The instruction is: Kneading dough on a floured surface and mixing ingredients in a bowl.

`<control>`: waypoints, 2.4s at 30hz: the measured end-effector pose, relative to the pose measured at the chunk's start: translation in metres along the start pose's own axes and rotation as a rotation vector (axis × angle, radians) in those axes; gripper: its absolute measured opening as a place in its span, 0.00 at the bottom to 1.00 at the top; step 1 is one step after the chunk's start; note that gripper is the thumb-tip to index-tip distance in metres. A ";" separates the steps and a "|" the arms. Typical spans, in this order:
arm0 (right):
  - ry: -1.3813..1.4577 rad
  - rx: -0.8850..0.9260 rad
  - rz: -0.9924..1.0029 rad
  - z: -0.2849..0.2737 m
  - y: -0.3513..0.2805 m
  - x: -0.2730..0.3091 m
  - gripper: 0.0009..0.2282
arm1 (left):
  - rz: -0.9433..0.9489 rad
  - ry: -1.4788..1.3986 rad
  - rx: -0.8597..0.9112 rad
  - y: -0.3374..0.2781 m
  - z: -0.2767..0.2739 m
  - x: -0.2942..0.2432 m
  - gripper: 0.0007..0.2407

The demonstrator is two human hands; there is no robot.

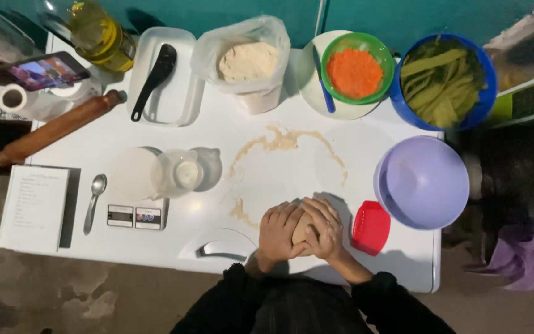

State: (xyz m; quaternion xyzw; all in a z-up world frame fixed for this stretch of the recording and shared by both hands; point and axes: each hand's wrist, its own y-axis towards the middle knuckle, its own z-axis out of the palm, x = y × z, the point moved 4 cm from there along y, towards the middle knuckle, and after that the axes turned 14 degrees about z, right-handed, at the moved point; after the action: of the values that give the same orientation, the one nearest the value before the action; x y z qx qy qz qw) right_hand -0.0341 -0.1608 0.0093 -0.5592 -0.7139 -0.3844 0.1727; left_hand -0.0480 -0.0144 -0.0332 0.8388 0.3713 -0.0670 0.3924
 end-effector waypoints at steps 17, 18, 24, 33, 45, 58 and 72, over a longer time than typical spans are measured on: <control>0.093 0.087 0.196 0.043 0.064 -0.054 0.10 | -0.115 0.108 0.106 0.063 -0.028 0.052 0.14; 0.156 0.109 0.391 0.048 0.038 -0.064 0.11 | -0.260 0.036 0.187 0.047 -0.030 0.044 0.14; -0.314 -0.045 0.281 0.049 0.001 -0.006 0.17 | -0.212 0.177 0.067 0.049 -0.030 0.019 0.15; -0.266 0.267 0.262 0.120 0.100 -0.099 0.10 | -0.276 -0.013 0.201 0.044 0.061 0.146 0.11; -0.238 0.120 -0.071 0.034 -0.021 -0.018 0.25 | -0.033 -0.072 0.327 -0.019 -0.008 0.017 0.33; -0.274 0.518 -0.170 0.067 -0.002 0.027 0.39 | -0.458 -0.610 0.281 -0.051 -0.070 0.039 0.27; 0.393 0.205 0.216 0.060 0.117 0.001 0.10 | -0.520 -0.139 -0.357 0.033 -0.102 0.062 0.17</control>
State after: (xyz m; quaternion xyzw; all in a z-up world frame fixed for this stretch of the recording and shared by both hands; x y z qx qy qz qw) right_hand 0.0856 -0.1064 0.0137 -0.5265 -0.6379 -0.3905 0.4042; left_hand 0.0002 0.0796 0.0316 0.6272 0.5513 -0.1562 0.5276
